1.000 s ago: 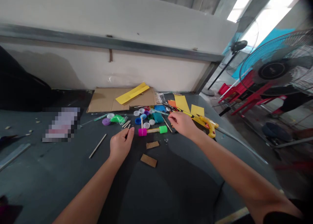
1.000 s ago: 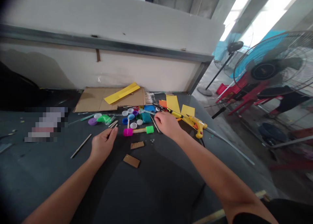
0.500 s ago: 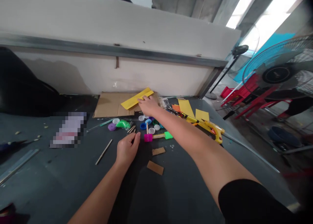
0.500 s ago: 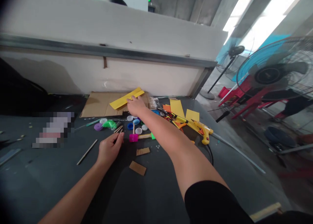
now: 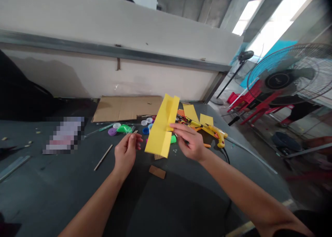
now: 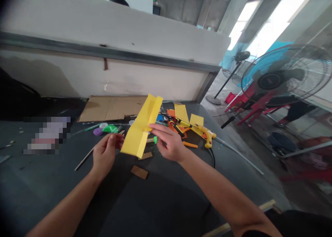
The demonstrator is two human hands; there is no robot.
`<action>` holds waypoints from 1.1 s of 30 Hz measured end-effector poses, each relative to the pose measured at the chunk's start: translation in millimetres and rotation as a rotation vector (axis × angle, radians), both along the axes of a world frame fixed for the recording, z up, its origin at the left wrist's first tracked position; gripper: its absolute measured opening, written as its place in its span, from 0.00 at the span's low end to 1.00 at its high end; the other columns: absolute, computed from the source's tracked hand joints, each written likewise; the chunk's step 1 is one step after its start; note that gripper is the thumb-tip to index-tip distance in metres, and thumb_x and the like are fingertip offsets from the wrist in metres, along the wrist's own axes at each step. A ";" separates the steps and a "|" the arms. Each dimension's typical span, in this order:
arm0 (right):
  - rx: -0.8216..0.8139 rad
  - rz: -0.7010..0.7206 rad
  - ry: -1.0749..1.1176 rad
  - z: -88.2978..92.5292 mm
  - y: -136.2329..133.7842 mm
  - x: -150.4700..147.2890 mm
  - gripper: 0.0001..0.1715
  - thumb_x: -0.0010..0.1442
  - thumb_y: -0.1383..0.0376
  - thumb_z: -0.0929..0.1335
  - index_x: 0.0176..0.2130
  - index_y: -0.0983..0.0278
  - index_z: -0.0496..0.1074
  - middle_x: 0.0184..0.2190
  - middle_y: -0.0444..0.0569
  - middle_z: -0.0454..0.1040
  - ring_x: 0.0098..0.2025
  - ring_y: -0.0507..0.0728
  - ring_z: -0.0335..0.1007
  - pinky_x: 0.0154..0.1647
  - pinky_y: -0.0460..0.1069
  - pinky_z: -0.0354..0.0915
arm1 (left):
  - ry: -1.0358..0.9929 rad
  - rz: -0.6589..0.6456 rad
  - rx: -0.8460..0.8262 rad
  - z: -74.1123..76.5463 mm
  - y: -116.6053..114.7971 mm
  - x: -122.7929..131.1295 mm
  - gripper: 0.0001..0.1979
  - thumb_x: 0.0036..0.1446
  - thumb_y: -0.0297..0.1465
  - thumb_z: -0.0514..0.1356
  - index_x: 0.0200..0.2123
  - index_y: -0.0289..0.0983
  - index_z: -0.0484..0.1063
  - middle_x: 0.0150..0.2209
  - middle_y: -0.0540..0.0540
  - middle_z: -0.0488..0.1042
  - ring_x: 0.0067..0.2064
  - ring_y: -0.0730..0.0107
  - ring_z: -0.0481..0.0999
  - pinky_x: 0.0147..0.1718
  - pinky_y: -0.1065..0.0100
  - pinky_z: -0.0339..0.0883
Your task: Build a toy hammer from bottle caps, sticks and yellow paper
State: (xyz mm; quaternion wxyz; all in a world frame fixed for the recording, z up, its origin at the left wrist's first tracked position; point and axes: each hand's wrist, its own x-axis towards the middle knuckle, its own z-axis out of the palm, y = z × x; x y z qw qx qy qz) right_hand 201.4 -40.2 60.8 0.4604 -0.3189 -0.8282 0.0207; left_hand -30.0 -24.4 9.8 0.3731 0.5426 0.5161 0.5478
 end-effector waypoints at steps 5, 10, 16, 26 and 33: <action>-0.048 0.100 0.096 -21.4 -32.2 5.4 0.18 0.53 0.79 0.61 0.38 0.64 0.72 0.43 0.56 0.77 0.46 0.55 0.74 0.46 0.52 0.73 | -0.259 -0.359 -0.335 27.5 -17.6 25.7 0.27 0.52 0.51 0.57 0.39 0.32 0.76 0.34 0.39 0.78 0.35 0.60 0.77 0.28 0.67 0.70; -0.073 0.144 0.109 -29.7 -35.7 5.1 0.17 0.54 0.78 0.59 0.29 0.62 0.71 0.41 0.51 0.78 0.45 0.54 0.74 0.46 0.51 0.72 | -0.286 -0.395 -0.525 36.6 -33.8 47.4 0.21 0.45 0.43 0.66 0.37 0.33 0.76 0.33 0.42 0.79 0.31 0.65 0.76 0.31 0.67 0.70; -0.550 -0.205 0.282 -24.3 -46.3 2.5 0.10 0.57 0.63 0.67 0.40 0.62 0.65 0.34 0.48 0.73 0.31 0.52 0.72 0.28 0.47 0.69 | 0.073 -0.071 -0.319 16.6 -39.4 58.5 0.18 0.49 0.45 0.61 0.31 0.34 0.75 0.27 0.46 0.76 0.26 0.68 0.71 0.23 0.71 0.62; -1.026 -0.205 0.337 -27.1 -43.8 0.8 0.06 0.52 0.66 0.67 0.34 0.62 0.67 0.28 0.44 0.72 0.28 0.52 0.70 0.26 0.46 0.65 | 0.126 -0.004 -0.274 7.1 -44.2 72.9 0.16 0.51 0.42 0.59 0.34 0.35 0.74 0.27 0.49 0.74 0.24 0.72 0.69 0.21 0.72 0.62; -1.207 -0.020 0.582 -32.7 -38.7 2.8 0.06 0.52 0.65 0.68 0.34 0.64 0.69 0.26 0.42 0.70 0.23 0.49 0.67 0.18 0.42 0.60 | -0.154 -0.156 -0.428 -0.2 -44.5 70.4 0.23 0.41 0.40 0.68 0.38 0.30 0.74 0.35 0.40 0.79 0.32 0.63 0.78 0.28 0.67 0.71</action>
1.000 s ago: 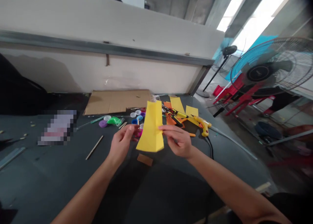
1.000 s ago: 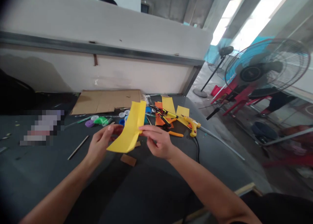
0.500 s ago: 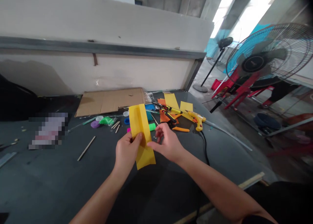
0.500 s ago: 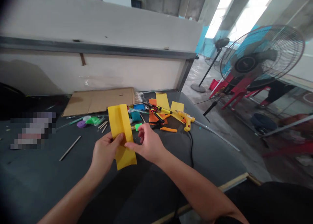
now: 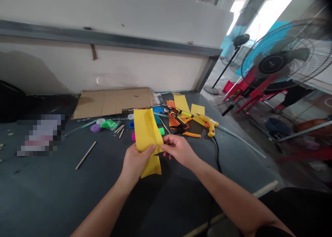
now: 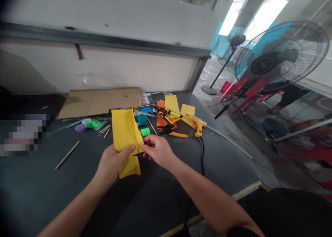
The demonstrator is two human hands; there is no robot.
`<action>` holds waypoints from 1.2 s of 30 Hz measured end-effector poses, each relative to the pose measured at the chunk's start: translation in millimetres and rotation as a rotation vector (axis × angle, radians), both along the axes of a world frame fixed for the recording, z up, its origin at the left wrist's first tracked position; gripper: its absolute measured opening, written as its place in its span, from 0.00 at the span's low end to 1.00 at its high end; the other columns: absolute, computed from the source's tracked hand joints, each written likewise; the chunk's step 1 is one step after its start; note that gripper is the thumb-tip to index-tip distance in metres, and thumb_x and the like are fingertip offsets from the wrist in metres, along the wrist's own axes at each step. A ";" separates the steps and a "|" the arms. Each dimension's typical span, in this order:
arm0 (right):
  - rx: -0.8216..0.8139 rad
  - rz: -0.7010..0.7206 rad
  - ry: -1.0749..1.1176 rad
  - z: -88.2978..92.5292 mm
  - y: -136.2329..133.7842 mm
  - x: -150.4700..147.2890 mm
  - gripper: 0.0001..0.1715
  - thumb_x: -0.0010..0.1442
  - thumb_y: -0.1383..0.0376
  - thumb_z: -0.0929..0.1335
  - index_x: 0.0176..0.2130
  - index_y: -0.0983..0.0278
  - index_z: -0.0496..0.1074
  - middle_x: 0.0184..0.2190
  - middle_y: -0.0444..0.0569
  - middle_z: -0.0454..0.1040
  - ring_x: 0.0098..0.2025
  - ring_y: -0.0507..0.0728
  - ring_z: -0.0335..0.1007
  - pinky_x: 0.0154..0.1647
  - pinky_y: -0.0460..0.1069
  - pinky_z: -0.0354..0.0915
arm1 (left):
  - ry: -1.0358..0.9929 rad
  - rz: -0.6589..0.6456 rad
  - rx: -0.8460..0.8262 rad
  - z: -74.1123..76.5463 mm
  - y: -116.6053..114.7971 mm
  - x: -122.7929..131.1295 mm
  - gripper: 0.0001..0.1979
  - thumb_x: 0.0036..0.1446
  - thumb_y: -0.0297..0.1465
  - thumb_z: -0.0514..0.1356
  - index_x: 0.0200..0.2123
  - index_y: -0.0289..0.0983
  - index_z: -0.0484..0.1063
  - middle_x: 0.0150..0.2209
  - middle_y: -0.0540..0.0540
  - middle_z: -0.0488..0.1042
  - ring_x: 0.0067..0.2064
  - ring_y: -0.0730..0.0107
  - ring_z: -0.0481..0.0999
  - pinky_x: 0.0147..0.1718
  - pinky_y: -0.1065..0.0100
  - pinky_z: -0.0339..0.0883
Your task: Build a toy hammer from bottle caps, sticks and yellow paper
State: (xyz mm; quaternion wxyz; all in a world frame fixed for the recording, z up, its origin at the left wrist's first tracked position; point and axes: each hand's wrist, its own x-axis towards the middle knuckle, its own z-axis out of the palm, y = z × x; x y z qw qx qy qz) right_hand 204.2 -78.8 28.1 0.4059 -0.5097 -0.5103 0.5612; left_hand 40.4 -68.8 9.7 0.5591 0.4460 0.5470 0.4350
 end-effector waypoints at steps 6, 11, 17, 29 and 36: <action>-0.011 0.044 -0.142 -2.8 -3.1 -1.0 0.07 0.54 0.63 0.68 0.34 0.64 0.69 0.26 0.44 0.72 0.23 0.49 0.68 0.19 0.42 0.60 | -0.021 0.029 -0.050 -3.9 -4.2 0.3 0.21 0.41 0.38 0.68 0.36 0.29 0.75 0.33 0.40 0.80 0.29 0.62 0.78 0.26 0.66 0.71; 0.011 0.100 -0.308 -4.9 -2.4 0.3 0.09 0.55 0.64 0.67 0.26 0.65 0.69 0.22 0.43 0.72 0.23 0.49 0.68 0.23 0.43 0.63 | 0.039 -0.016 -0.020 -7.0 -3.9 0.8 0.21 0.41 0.39 0.68 0.36 0.30 0.75 0.34 0.39 0.80 0.32 0.59 0.79 0.28 0.65 0.72; 0.020 0.115 -0.308 -4.1 -2.1 1.1 0.09 0.56 0.62 0.67 0.27 0.64 0.70 0.23 0.43 0.73 0.23 0.49 0.67 0.23 0.43 0.61 | 0.077 -0.110 -0.012 -6.9 -2.6 -1.6 0.20 0.41 0.38 0.68 0.36 0.31 0.77 0.36 0.38 0.80 0.36 0.56 0.80 0.33 0.61 0.74; -0.009 0.240 -0.324 -3.1 -2.2 5.9 0.07 0.54 0.63 0.68 0.28 0.65 0.71 0.23 0.43 0.72 0.23 0.49 0.64 0.22 0.43 0.59 | 0.095 -0.239 -0.002 6.5 0.7 -6.4 0.13 0.40 0.33 0.67 0.32 0.33 0.78 0.31 0.43 0.80 0.31 0.60 0.79 0.29 0.65 0.72; -0.003 0.291 -0.331 -3.7 -2.3 7.2 0.06 0.53 0.64 0.67 0.27 0.65 0.70 0.21 0.42 0.70 0.21 0.48 0.63 0.22 0.42 0.58 | 0.098 -0.307 0.002 11.4 1.9 -8.1 0.08 0.38 0.31 0.66 0.26 0.35 0.77 0.26 0.44 0.79 0.27 0.64 0.76 0.26 0.66 0.70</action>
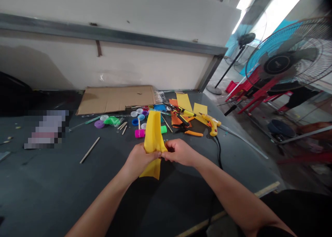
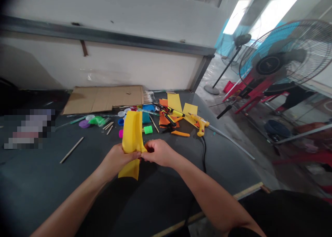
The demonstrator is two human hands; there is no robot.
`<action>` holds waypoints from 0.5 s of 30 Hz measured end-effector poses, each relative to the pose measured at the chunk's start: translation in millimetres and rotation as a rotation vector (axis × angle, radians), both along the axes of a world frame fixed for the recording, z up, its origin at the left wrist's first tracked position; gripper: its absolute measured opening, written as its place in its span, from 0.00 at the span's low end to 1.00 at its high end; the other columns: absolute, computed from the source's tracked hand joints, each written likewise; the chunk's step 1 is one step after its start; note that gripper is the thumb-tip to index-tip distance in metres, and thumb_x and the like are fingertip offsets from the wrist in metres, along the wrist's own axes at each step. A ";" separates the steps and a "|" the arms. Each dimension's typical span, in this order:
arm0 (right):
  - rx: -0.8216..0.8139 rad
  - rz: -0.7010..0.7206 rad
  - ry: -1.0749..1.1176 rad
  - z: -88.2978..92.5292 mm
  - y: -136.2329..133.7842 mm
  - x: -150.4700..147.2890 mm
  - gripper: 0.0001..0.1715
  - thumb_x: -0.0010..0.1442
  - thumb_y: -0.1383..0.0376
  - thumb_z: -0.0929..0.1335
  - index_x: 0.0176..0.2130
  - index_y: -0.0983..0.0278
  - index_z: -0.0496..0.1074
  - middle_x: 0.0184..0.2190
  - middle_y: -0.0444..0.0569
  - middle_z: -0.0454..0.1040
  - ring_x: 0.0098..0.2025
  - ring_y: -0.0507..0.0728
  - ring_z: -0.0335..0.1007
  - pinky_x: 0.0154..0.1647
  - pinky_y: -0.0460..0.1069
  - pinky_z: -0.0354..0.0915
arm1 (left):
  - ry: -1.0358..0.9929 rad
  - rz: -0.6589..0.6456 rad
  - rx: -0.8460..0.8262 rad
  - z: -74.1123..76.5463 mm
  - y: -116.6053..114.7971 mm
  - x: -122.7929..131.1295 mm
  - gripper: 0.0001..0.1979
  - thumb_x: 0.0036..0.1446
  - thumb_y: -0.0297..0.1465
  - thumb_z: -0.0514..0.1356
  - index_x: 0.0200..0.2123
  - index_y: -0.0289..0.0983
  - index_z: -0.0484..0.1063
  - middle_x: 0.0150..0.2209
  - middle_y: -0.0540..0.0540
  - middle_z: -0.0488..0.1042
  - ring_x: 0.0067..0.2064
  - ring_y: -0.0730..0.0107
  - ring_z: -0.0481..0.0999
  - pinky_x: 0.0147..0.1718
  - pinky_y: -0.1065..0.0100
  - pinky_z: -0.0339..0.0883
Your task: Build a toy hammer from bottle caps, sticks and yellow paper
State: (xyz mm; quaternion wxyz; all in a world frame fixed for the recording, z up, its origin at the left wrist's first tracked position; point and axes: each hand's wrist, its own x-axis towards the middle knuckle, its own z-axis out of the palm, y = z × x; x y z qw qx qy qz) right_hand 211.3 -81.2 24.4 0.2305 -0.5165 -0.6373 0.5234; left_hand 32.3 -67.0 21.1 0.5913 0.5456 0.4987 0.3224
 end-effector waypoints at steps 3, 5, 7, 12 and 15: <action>0.006 -0.010 -0.010 0.3 0.7 -0.6 0.05 0.53 0.65 0.67 0.29 0.65 0.71 0.21 0.42 0.71 0.22 0.48 0.63 0.22 0.42 0.57 | -0.023 0.017 -0.020 0.7 0.8 -1.0 0.09 0.38 0.31 0.67 0.27 0.34 0.77 0.26 0.44 0.79 0.27 0.64 0.76 0.26 0.67 0.70; 0.013 -0.027 -0.018 1.5 1.6 -1.4 0.06 0.53 0.65 0.66 0.30 0.65 0.71 0.23 0.43 0.71 0.23 0.48 0.64 0.23 0.43 0.58 | -0.033 0.040 -0.021 1.2 1.1 -1.4 0.10 0.38 0.31 0.67 0.28 0.34 0.78 0.27 0.44 0.79 0.28 0.64 0.77 0.26 0.67 0.70; 0.019 -0.046 -0.021 2.8 2.4 -2.3 0.07 0.52 0.65 0.66 0.30 0.66 0.72 0.23 0.43 0.71 0.23 0.49 0.63 0.23 0.43 0.58 | -0.025 0.047 -0.005 1.7 1.2 -1.4 0.10 0.38 0.32 0.67 0.28 0.34 0.78 0.27 0.44 0.79 0.28 0.63 0.77 0.26 0.67 0.70; -0.008 -0.062 0.001 2.5 2.6 -2.7 0.06 0.52 0.64 0.66 0.29 0.66 0.71 0.22 0.43 0.71 0.22 0.48 0.62 0.22 0.44 0.58 | -0.016 0.015 0.018 0.3 0.9 0.7 0.08 0.40 0.32 0.66 0.26 0.35 0.78 0.25 0.44 0.79 0.27 0.63 0.77 0.26 0.66 0.70; -0.008 -0.034 -0.004 0.7 2.6 -1.0 0.07 0.53 0.64 0.66 0.28 0.66 0.71 0.21 0.43 0.71 0.20 0.48 0.61 0.22 0.43 0.57 | -0.045 0.006 -0.014 -1.7 0.1 1.7 0.09 0.40 0.32 0.66 0.28 0.35 0.78 0.27 0.43 0.80 0.28 0.62 0.78 0.28 0.65 0.71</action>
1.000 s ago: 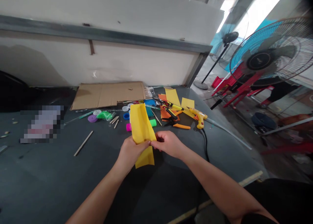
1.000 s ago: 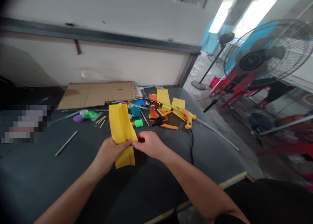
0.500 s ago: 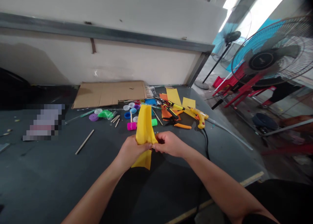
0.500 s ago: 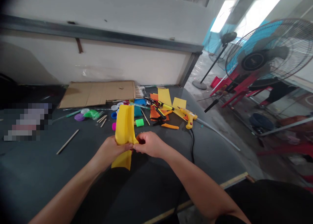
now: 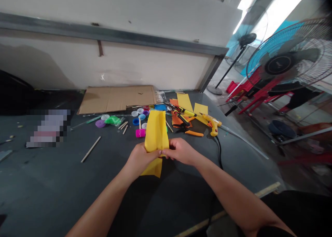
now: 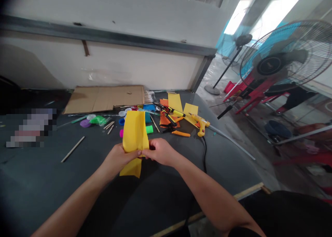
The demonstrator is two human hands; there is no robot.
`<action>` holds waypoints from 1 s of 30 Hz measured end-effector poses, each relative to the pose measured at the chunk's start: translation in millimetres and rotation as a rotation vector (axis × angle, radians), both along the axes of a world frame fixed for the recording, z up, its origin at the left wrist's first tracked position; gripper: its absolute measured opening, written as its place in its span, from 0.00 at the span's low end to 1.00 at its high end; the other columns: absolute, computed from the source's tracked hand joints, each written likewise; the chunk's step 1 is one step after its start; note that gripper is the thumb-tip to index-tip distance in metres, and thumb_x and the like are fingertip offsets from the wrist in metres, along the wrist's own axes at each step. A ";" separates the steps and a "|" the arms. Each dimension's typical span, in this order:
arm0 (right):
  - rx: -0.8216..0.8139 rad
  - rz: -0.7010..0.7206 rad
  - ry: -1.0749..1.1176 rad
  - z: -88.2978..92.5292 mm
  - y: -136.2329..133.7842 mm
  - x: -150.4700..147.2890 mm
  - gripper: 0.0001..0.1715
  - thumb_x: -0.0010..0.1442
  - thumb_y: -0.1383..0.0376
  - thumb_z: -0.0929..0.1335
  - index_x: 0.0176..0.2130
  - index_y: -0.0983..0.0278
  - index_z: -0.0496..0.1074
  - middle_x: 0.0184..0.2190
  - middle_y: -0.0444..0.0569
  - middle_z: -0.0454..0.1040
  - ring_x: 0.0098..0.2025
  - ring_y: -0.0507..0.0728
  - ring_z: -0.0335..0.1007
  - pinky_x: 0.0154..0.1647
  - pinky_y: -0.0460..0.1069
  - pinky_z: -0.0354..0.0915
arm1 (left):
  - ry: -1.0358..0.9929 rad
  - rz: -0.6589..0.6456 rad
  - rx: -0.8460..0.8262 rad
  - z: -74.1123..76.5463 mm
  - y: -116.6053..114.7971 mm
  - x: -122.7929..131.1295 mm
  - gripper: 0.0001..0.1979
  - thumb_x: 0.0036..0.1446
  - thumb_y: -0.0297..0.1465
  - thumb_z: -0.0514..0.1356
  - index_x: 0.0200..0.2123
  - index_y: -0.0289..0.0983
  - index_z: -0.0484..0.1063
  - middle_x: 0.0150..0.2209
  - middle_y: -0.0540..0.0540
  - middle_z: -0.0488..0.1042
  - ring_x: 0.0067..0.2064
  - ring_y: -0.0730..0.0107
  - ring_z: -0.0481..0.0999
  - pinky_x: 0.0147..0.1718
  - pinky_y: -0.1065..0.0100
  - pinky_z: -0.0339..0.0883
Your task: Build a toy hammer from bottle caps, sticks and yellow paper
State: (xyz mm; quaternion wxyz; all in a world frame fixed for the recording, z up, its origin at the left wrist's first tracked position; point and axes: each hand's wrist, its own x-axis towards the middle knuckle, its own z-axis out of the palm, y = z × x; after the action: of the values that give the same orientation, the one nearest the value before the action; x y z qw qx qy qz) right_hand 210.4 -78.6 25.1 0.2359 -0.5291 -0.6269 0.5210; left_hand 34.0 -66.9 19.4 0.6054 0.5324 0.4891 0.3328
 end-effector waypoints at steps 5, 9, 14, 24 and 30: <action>-0.068 0.074 0.063 2.7 0.9 1.6 0.05 0.52 0.65 0.67 0.29 0.66 0.71 0.21 0.42 0.70 0.20 0.46 0.60 0.21 0.42 0.57 | -0.002 -0.084 -0.048 0.3 -1.9 -1.3 0.10 0.42 0.32 0.65 0.30 0.34 0.78 0.31 0.43 0.80 0.33 0.62 0.78 0.34 0.64 0.72; -0.177 0.059 0.131 7.3 0.8 0.7 0.05 0.51 0.66 0.66 0.30 0.67 0.71 0.20 0.39 0.68 0.19 0.45 0.58 0.19 0.41 0.55 | -0.021 -0.115 -0.114 0.7 -3.3 -2.4 0.12 0.42 0.31 0.65 0.32 0.33 0.78 0.31 0.44 0.80 0.33 0.63 0.78 0.35 0.65 0.72; -0.261 0.028 0.186 7.7 1.0 -0.1 0.06 0.48 0.66 0.66 0.29 0.67 0.70 0.18 0.38 0.67 0.18 0.44 0.56 0.17 0.41 0.52 | -0.056 -0.121 -0.158 0.3 -4.0 -2.5 0.13 0.41 0.31 0.65 0.33 0.32 0.77 0.30 0.44 0.80 0.31 0.65 0.77 0.34 0.65 0.71; -0.114 -0.013 0.171 -1.1 1.7 -0.9 0.09 0.50 0.65 0.66 0.32 0.67 0.72 0.21 0.40 0.68 0.19 0.45 0.57 0.19 0.42 0.54 | -0.074 -0.035 -0.165 5.7 -3.7 1.0 0.16 0.42 0.35 0.66 0.35 0.32 0.77 0.31 0.44 0.80 0.28 0.67 0.77 0.30 0.66 0.72; -0.139 0.012 0.213 -2.9 1.5 -0.2 0.10 0.48 0.65 0.66 0.31 0.67 0.72 0.20 0.39 0.67 0.19 0.45 0.57 0.20 0.42 0.55 | -0.086 -0.082 -0.176 7.2 -6.4 1.2 0.14 0.42 0.34 0.66 0.33 0.31 0.77 0.27 0.45 0.78 0.25 0.70 0.75 0.27 0.69 0.71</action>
State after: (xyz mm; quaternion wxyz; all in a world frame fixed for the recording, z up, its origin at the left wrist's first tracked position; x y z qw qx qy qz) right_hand 210.2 -77.1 22.2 0.2607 -0.4821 -0.5639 0.6178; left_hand 35.2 -73.3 26.5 0.6836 0.4818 0.4678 0.2861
